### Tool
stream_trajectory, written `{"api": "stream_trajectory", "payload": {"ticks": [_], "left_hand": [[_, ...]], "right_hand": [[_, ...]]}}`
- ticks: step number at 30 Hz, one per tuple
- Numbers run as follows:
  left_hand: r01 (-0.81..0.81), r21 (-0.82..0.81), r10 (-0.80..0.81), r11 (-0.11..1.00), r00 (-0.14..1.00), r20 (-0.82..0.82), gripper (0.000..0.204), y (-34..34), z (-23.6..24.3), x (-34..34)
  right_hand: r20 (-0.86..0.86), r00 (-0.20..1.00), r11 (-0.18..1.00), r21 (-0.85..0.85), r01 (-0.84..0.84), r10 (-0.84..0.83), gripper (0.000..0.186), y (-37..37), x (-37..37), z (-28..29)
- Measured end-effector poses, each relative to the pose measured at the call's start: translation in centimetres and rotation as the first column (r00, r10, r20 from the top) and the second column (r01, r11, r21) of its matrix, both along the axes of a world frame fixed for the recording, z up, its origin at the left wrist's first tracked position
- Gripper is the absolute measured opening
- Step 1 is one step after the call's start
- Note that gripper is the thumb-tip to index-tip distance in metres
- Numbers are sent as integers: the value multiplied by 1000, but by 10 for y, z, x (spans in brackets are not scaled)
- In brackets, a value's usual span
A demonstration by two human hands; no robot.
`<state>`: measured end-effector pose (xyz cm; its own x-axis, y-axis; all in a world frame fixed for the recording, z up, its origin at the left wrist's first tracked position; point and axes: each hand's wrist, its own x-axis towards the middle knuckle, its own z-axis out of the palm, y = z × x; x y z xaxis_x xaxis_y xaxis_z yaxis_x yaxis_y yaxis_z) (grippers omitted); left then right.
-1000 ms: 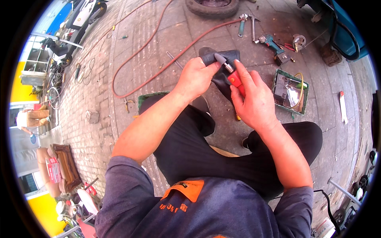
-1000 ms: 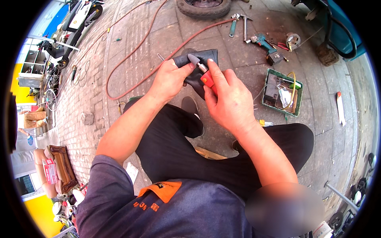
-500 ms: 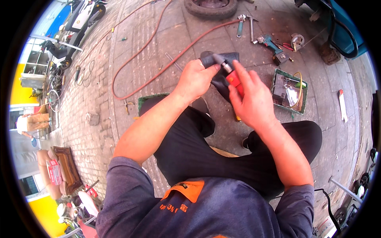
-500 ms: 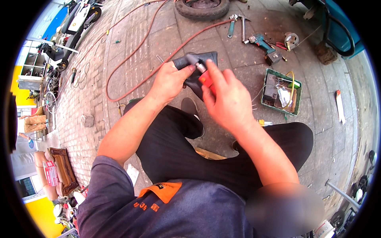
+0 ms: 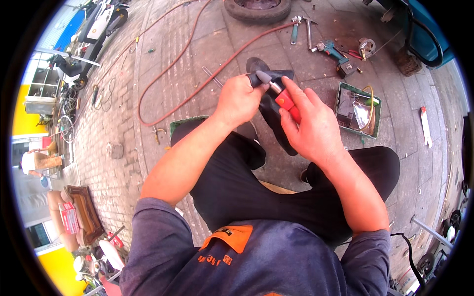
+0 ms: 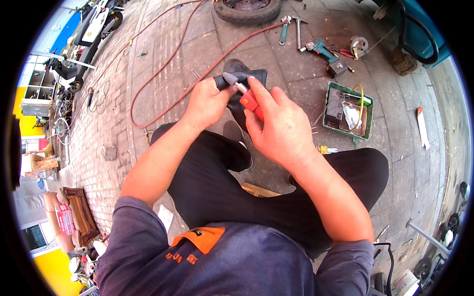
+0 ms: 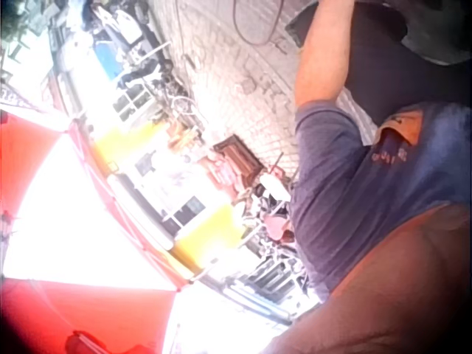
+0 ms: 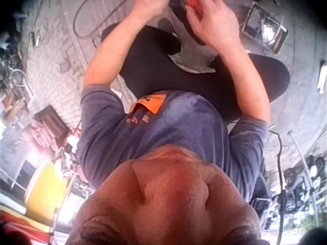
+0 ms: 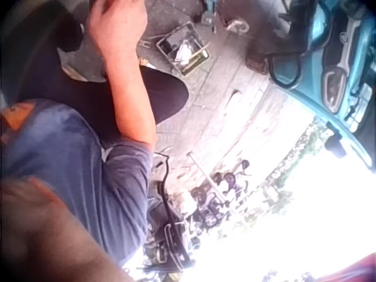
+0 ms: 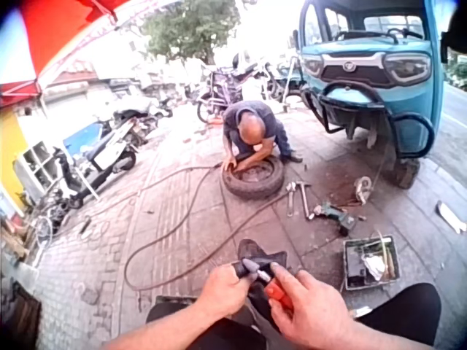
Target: The person inspects a black rubber inner tube, then uses a red rotary tool to grind the surface around a puncture. They apply a yellow substance from a tube to the area, rub it in, and finally apply a small adhesive patch over the repair site.
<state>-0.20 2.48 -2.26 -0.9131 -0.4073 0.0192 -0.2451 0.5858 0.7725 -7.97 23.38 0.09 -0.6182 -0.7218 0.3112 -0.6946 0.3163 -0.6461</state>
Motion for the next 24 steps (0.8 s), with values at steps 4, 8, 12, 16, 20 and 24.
{"api": "stream_trajectory", "payload": {"ticks": [4, 8, 12, 16, 20, 24], "left_hand": [[3, -35, -4, 999, 999, -41, 15, 1, 0, -1], [11, -71, -13, 997, 999, -35, 14, 1, -1, 0], [-2, -45, 0, 999, 999, -44, 14, 5, 1, 3], [-2, -16, 2, 1000, 1000, 5, 17, 0, -4, 0], [-38, 43, 35, 998, 998, 59, 18, -1, -3, 0], [-44, 187, 33, 981, 997, 64, 21, 2, -2, -2]], "right_hand": [[39, 999, 998, 65, 15, -18, 58, 2, -6, 0], [20, 1000, 999, 40, 3, -4, 57, 4, -2, 2], [6, 1000, 999, 35, -28, 27, 55, 6, 1, 4], [9, 1000, 999, 43, 18, -19, 56, 1, -4, -1], [-45, 999, 1000, 10, 8, -7, 57, -1, 6, 3], [-32, 999, 1000, 0, 2, -2, 57, -2, 5, 1]]}}
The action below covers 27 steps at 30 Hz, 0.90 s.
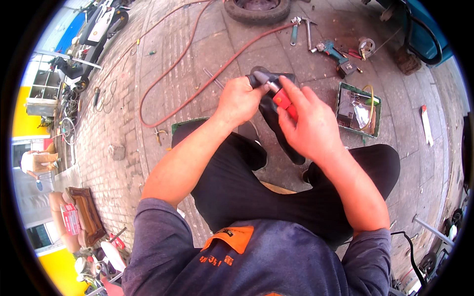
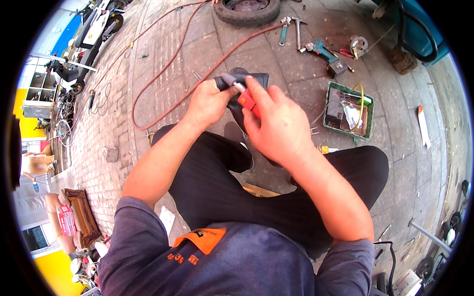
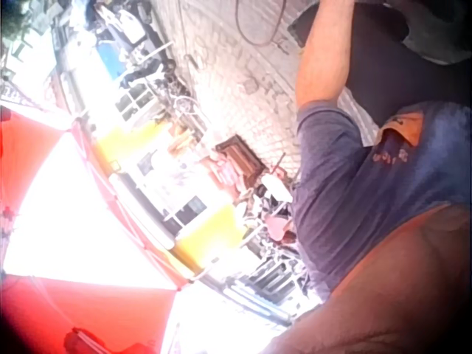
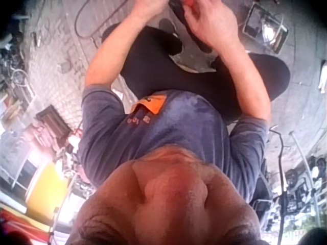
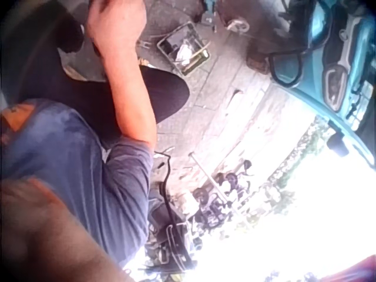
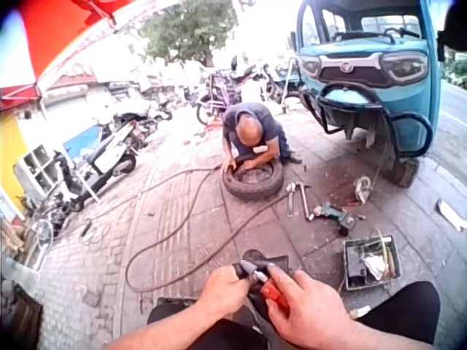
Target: The person inspects a black rubber inner tube, then uses a red rotary tool to grind the surface around a puncture. They apply a yellow substance from a tube to the area, rub it in, and finally apply a small adhesive patch over the repair site.
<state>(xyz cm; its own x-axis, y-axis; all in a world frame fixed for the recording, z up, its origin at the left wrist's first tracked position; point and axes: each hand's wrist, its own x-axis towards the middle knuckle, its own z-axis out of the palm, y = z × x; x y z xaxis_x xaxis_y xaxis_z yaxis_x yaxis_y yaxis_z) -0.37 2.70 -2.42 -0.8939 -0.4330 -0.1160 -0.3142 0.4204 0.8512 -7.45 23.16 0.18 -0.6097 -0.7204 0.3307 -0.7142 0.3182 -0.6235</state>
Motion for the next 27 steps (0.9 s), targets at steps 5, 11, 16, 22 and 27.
{"api": "stream_trajectory", "payload": {"ticks": [5, 11, 16, 22, 27], "left_hand": [[34, 134, -23, 990, 996, -86, 20, -6, -3, -1], [35, 166, -20, 985, 996, -90, 23, -9, -5, -1], [48, -31, -51, 998, 994, -94, 22, -2, 3, 4], [64, -197, -92, 978, 987, -134, 16, -3, 5, 3], [99, -555, -236, 826, 955, -180, 12, -4, 7, 5]], "right_hand": [[-50, 997, 999, 3, 52, -52, 58, -3, -8, -10], [-31, 999, 999, 25, 38, -37, 59, -2, -5, -3], [29, 999, 999, 41, 36, -37, 59, 4, -6, 5], [95, 995, 999, 50, 18, -23, 57, 9, -8, 13], [93, 996, 999, 49, 8, -13, 55, 14, -10, 17]]}}
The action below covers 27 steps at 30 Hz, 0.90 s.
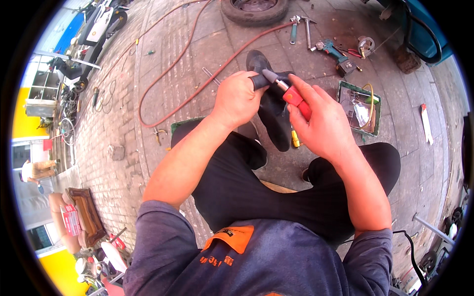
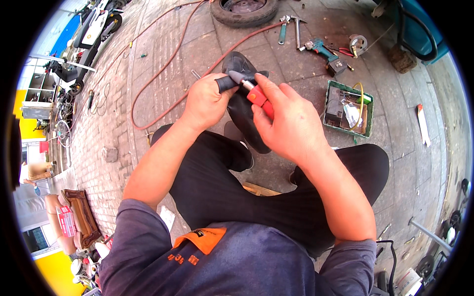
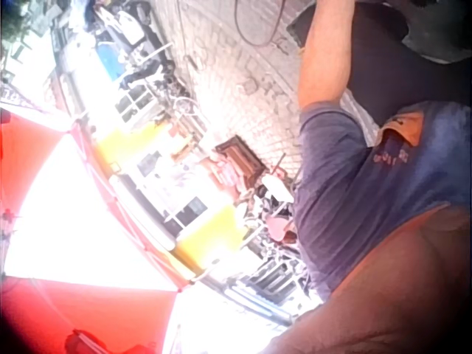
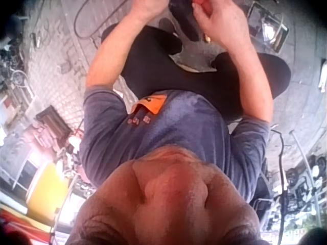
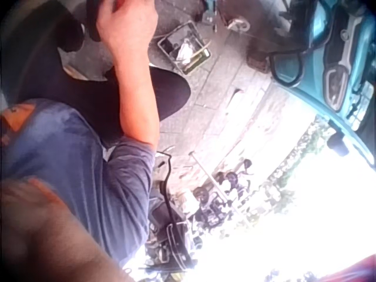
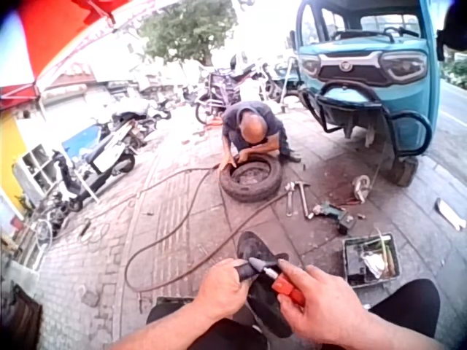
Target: The person inspects a black rubber inner tube, then uses a red rotary tool to grind the surface around a puncture. They apply a yellow substance from a tube to the area, rub it in, and finally apply a small adhesive patch over the repair site.
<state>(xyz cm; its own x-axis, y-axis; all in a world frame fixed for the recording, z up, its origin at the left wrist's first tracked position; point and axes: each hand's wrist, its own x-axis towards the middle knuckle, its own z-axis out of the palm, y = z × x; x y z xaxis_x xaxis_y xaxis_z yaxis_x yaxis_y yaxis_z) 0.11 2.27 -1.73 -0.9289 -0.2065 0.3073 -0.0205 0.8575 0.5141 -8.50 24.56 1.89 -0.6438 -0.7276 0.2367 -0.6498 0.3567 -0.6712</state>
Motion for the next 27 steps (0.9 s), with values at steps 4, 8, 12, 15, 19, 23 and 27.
{"api": "stream_trajectory", "payload": {"ticks": [4, 8, 12, 15, 19, 23, 27], "left_hand": [[38, -196, -45, 980, 999, -30, 15, -1, 1, 0], [45, -311, -51, 949, 999, -12, 22, 0, -2, 2], [58, -356, -64, 933, 998, -3, 29, 1, -2, 3], [51, -349, -59, 936, 998, -12, 28, 0, -4, 5], [46, -321, -41, 946, 999, 24, 24, -2, -3, 2], [32, -293, -32, 956, 999, 6, 20, -1, 3, -3], [30, -245, -26, 969, 999, 21, 19, 2, 1, 4]], "right_hand": [[-12, 999, 999, 13, 30, -30, 53, 3, -9, -3], [83, 995, 999, 16, -50, 49, 52, 11, -2, 8], [29, 999, 998, 48, -29, 27, 51, 12, -7, 0], [38, 998, 998, 13, -60, 59, 50, 14, -2, 6], [-15, 999, 999, 37, -39, 40, 50, 10, -9, -2], [12, 999, 998, 34, -49, 48, 52, 9, -4, 5], [-13, 1000, 999, 33, -20, 21, 54, 9, -4, 0]]}}
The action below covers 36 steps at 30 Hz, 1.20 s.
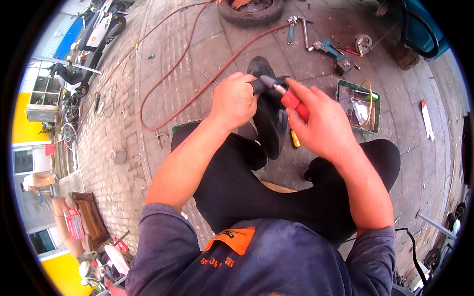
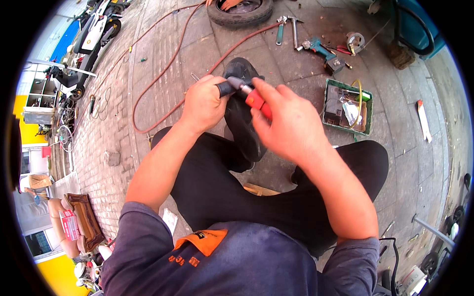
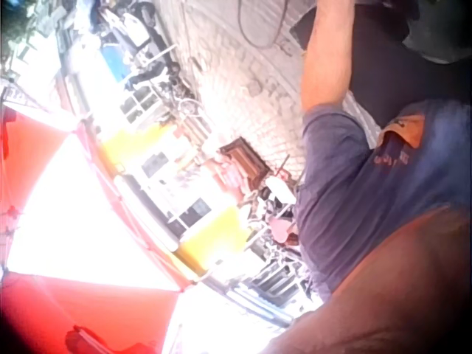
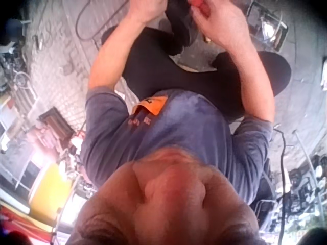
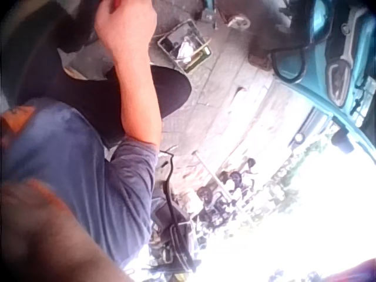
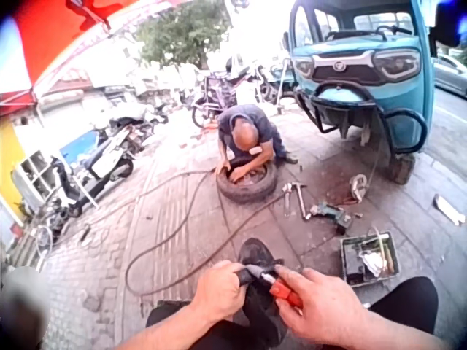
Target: The person inspects a black rubber inner tube, then uses a red rotary tool to grind the surface around a puncture. They apply a yellow substance from a tube to the area, rub it in, and finally apply a small adhesive patch over the repair site.
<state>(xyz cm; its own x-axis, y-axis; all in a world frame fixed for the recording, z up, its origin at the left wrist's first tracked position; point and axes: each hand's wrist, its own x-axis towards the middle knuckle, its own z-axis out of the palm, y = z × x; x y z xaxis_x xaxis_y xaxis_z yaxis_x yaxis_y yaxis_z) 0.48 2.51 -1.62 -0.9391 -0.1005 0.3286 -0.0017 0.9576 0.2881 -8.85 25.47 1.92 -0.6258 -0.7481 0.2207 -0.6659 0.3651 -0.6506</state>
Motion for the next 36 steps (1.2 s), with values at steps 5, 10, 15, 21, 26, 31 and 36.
{"api": "stream_trajectory", "payload": {"ticks": [5, 10, 15, 21, 26, 31, 36], "left_hand": [[3, 46, -3, 999, 1000, -4, 16, 1, 1, -3], [4, 49, -2, 999, 999, -41, 13, -2, 1, -6], [-15, 144, 19, 990, 999, -30, 15, 0, 1, -2], [-56, 305, 74, 951, 996, -48, 14, 6, 5, -4], [-80, 354, 97, 932, 995, -31, 16, 0, 1, -3], [-49, 318, 68, 947, 996, -49, 17, 6, 9, -4], [-22, 246, 38, 969, 997, -61, 15, 5, 8, -2]], "right_hand": [[-30, 999, 999, -16, 28, -28, 54, 0, 1, -4], [23, 1000, 1000, -24, 11, -10, 54, -3, 7, 4], [-2, 1000, 1000, -18, 1, -1, 55, -4, 9, 2], [-23, 1000, 997, -74, 14, -15, 55, -5, 8, -3], [-26, 999, 997, -76, 28, -30, 55, -7, 9, -4], [-36, 997, 996, -69, 59, -61, 54, -9, 1, -8], [-6, 1000, 997, -68, 27, -27, 53, -6, 10, 3]]}}
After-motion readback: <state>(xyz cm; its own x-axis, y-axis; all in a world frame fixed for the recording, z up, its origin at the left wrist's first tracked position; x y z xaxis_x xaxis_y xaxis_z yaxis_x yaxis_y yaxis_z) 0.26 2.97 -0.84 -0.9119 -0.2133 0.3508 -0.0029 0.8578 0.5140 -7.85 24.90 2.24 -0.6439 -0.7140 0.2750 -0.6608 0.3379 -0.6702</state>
